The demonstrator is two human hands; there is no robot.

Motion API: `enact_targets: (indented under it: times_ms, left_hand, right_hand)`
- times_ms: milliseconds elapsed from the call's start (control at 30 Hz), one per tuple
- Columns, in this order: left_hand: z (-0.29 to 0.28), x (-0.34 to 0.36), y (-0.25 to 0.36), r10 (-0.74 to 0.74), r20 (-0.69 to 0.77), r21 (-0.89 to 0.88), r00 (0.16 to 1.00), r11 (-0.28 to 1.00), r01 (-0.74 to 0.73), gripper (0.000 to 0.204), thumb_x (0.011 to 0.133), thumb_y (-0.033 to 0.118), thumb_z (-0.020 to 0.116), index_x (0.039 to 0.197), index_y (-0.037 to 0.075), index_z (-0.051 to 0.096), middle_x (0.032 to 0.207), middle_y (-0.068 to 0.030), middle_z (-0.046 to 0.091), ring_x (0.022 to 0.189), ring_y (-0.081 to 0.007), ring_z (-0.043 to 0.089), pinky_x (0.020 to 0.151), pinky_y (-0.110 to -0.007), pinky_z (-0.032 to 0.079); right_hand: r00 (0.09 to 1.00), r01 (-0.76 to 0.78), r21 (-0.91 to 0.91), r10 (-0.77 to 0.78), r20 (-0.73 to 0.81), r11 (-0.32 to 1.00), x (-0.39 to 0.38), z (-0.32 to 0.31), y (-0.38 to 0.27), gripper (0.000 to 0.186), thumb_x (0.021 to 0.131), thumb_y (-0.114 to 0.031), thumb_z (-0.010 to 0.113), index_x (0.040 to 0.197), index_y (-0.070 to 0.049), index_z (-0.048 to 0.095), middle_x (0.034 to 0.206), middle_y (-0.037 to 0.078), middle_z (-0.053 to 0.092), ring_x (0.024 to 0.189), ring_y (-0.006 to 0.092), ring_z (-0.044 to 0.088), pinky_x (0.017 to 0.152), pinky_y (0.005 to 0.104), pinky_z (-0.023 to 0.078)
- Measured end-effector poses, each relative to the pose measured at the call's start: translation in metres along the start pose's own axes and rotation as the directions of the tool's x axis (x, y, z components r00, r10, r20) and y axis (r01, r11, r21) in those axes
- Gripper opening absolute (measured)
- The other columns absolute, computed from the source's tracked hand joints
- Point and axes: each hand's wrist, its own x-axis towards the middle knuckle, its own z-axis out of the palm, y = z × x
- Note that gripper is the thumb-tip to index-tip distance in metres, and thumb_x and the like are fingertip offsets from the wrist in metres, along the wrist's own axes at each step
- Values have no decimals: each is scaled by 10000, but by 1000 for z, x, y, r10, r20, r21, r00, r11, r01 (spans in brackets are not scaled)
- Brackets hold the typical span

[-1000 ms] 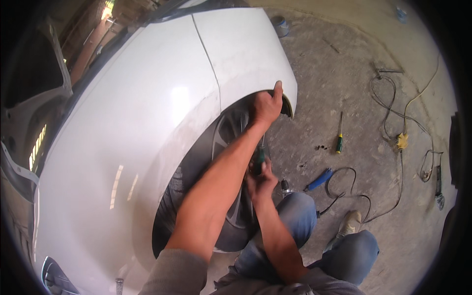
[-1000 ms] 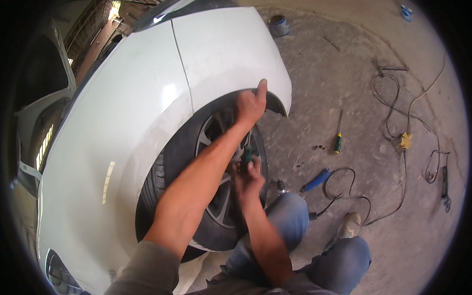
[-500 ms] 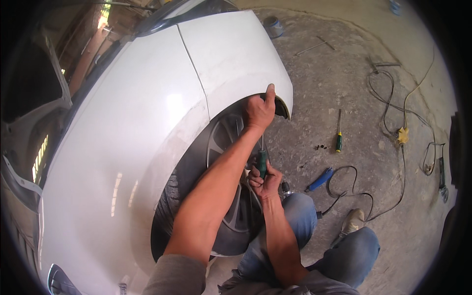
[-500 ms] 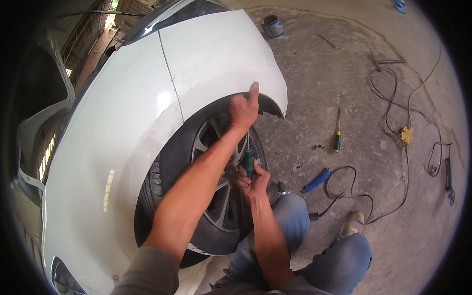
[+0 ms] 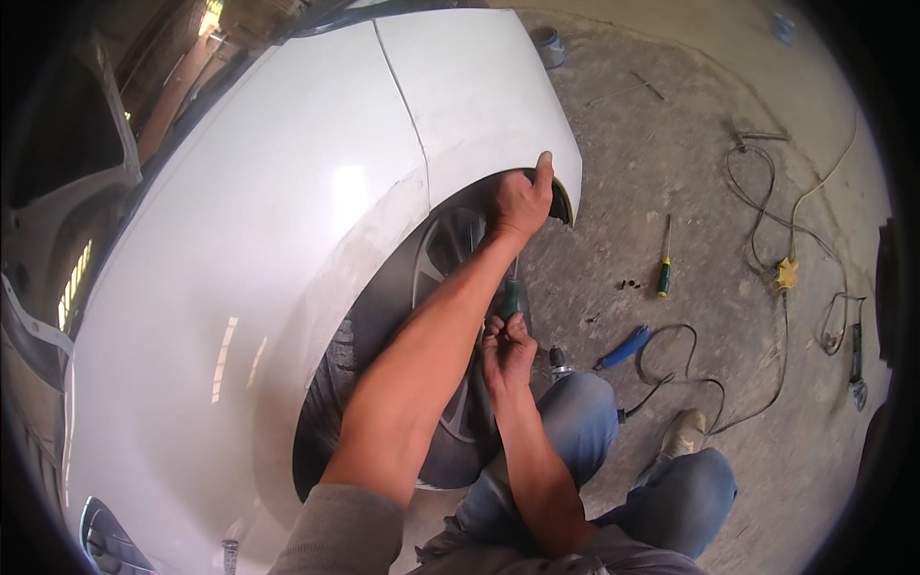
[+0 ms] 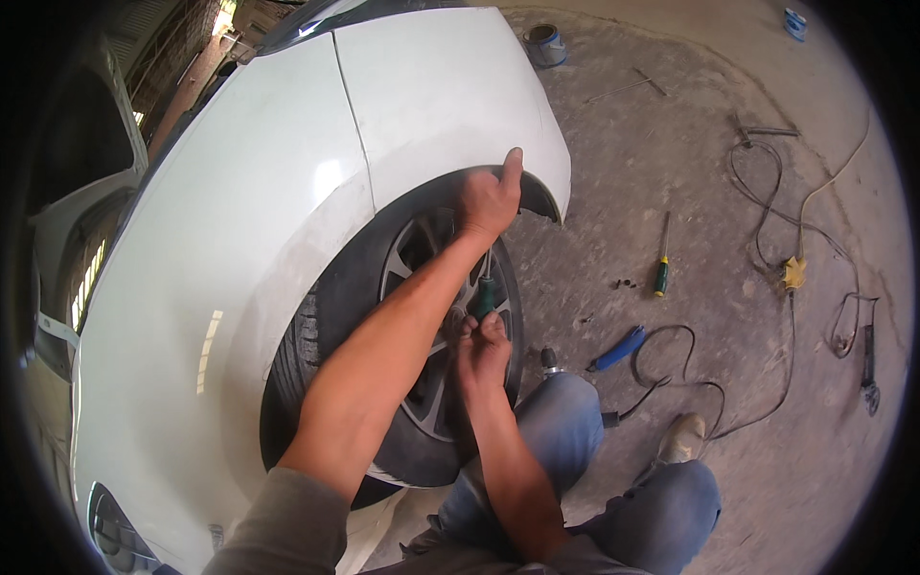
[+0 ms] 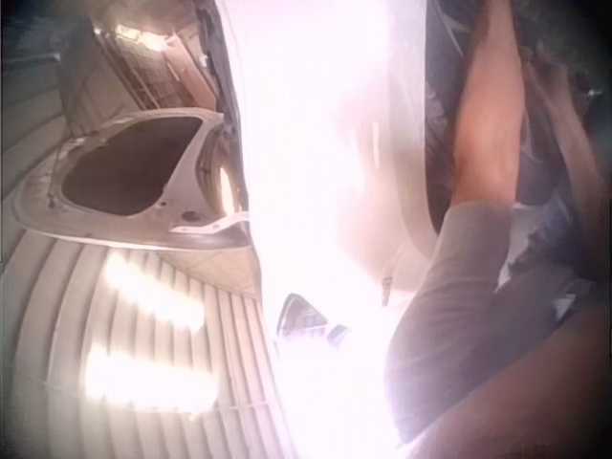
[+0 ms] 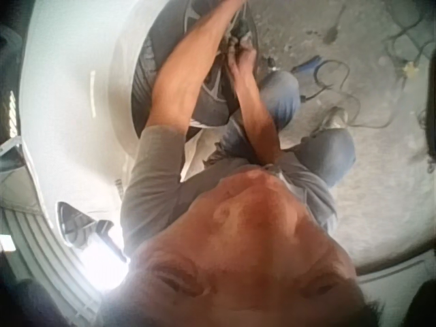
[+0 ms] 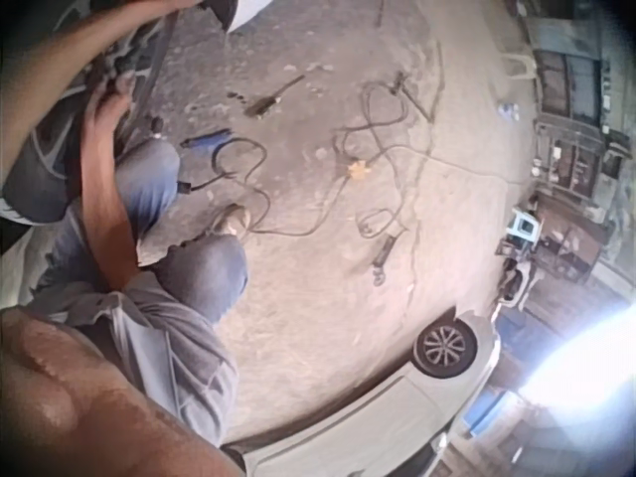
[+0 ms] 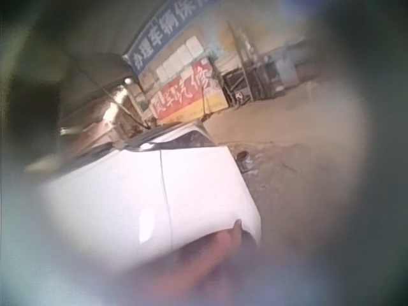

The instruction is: The person uses a power drill and a screwdriver to remove and reinstall fasteners on the front fender near the wheel arch of a white car. They repeatedly adjust the fender panel and secure it with screws.

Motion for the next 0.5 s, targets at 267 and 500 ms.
enact_targets:
  times_ms: [267,500]
  left_hand:
    - [15,3,-15,193,-222,-31,956,978,-205,611,960,525,575,818,-59,687,818,-291,657,849,-480,651,764,-474,506]
    - [16,1,-26,193,-161,-104,968,972,-211,502,966,430,608,1014,-64,683,1017,-293,679,1015,-474,633,881,-461,498]
  right_hand:
    - [874,-413,32,386,294,910,7,-6,-19,475,1026,-478,510,1130,-17,561,790,40,524,624,101,475,576,188,403]
    - [941,-211,265,269,-207,941,5,20,-12,443,1005,-370,571,1250,-2,549,1121,137,593,733,199,494,606,206,419]
